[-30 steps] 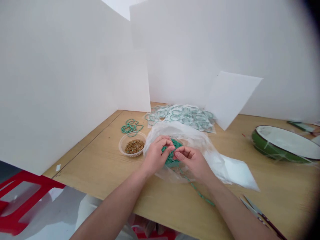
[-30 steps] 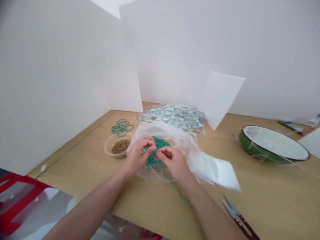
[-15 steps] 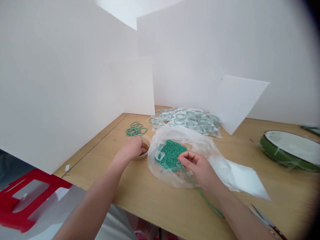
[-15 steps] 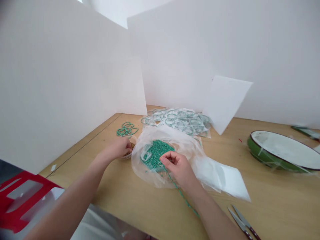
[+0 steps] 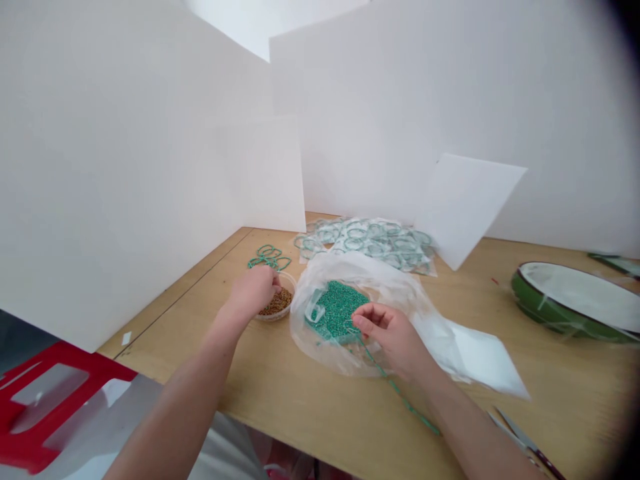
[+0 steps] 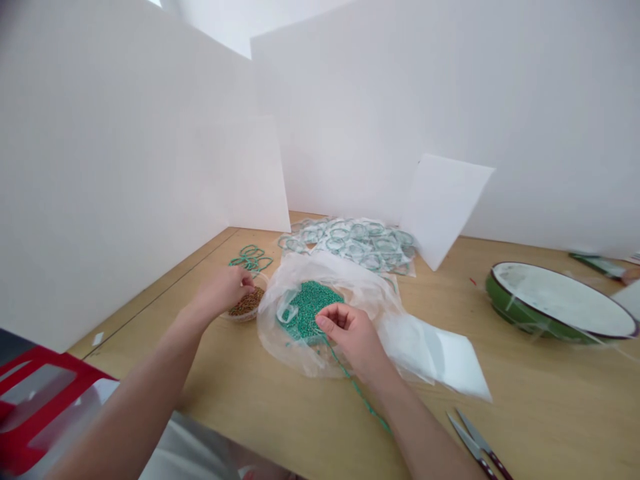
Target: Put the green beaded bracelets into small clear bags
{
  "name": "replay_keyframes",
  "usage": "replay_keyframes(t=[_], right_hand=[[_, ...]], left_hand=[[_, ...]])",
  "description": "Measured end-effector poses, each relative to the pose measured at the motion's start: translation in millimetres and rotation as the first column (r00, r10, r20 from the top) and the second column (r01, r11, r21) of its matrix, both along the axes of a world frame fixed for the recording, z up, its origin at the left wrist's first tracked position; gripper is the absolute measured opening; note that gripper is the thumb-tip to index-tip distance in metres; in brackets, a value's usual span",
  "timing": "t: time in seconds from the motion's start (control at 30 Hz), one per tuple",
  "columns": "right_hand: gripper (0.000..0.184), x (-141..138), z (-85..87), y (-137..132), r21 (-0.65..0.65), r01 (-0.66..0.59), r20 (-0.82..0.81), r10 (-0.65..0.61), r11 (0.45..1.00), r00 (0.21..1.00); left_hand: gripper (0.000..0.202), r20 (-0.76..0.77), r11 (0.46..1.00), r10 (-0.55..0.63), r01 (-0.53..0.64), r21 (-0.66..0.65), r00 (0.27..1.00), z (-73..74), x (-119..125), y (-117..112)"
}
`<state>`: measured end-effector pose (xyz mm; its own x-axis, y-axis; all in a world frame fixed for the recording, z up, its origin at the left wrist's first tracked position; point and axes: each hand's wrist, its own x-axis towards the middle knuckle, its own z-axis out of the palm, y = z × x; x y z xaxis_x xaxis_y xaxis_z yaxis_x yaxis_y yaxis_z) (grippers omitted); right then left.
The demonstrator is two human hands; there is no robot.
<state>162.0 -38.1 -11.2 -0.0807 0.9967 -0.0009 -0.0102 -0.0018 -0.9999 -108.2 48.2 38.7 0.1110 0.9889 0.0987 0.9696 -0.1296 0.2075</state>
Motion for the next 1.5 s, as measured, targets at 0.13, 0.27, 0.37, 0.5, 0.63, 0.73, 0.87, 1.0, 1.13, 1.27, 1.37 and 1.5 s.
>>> replay_keyframes(t=[0.13,0.27,0.37,0.5,0.63,0.73,0.87,1.0,1.13,1.27,1.37,1.5], right_hand=[[0.032,-1.7,0.7,-0.8,-0.004,0.006,0.025,-0.005,1.0,1.0],[0.03,-3.3,1.0,-2.4,0.016,0.018,0.017,-0.018,1.0,1.0],[0.025,-3.0,-1.0,-2.3,0.062,0.028,-0.017,-0.027,0.998,0.999],[0.023,-1.9,-5.5,-0.7,0.064,0.031,-0.054,-0.028,0.997,0.998],[0.022,-2.3,-7.5,-0.3,0.037,0.018,-0.065,-0.016,0.999,0.998],[0.022,-3.0,-7.3,-0.4,0.029,0.017,-0.072,-0.015,0.999,0.997],[0.024,-5.5,-6.6,-0.9,0.019,0.028,-0.084,-0.027,0.999,0.996],[0.032,-8.7,-3.2,-2.5,-0.003,0.086,-0.151,-0.085,0.996,0.985],[0.042,-6.3,2.4,-3.6,0.058,0.105,-0.111,-0.099,0.993,0.989],[0.023,-0.8,3.6,-1.6,0.207,0.096,0.107,-0.12,0.974,0.987],[0.022,0.2,2.5,0.7,0.251,0.149,0.054,-0.168,0.956,0.984],[0.027,1.7,3.9,2.5,0.151,0.297,-0.311,-0.24,0.943,0.919]], left_hand=[[0.015,0.582,0.973,-0.223,0.139,0.186,0.782,5.9,25.3,-17.2],[0.028,0.995,0.941,-0.043,0.337,0.01,0.091,-6.3,75.1,-43.2],[0.029,0.955,0.871,0.247,0.47,-0.143,-0.167,-22.7,104.0,-54.7],[0.028,0.833,0.771,0.476,0.59,-0.241,-0.282,-40.0,114.8,-56.1],[0.028,0.797,0.752,0.525,0.601,-0.272,-0.297,-46.3,111.7,-54.0],[0.028,0.804,0.754,0.516,0.601,-0.263,-0.296,-47.2,111.1,-53.8],[0.03,0.861,0.784,0.44,0.577,-0.23,-0.255,-48.4,113.0,-54.4],[0.033,0.967,0.858,0.23,0.492,-0.148,-0.109,-49.9,115.6,-56.0],[0.035,0.992,0.865,0.126,0.489,-0.109,-0.002,-50.8,116.9,-55.7],[0.035,0.993,0.874,0.003,0.482,-0.058,0.115,-51.4,116.7,-53.9],[0.034,0.992,0.843,0.006,0.534,-0.074,0.128,-50.2,116.4,-54.2],[0.029,0.969,0.717,0.248,0.673,-0.183,-0.001,-47.4,115.9,-56.5]])
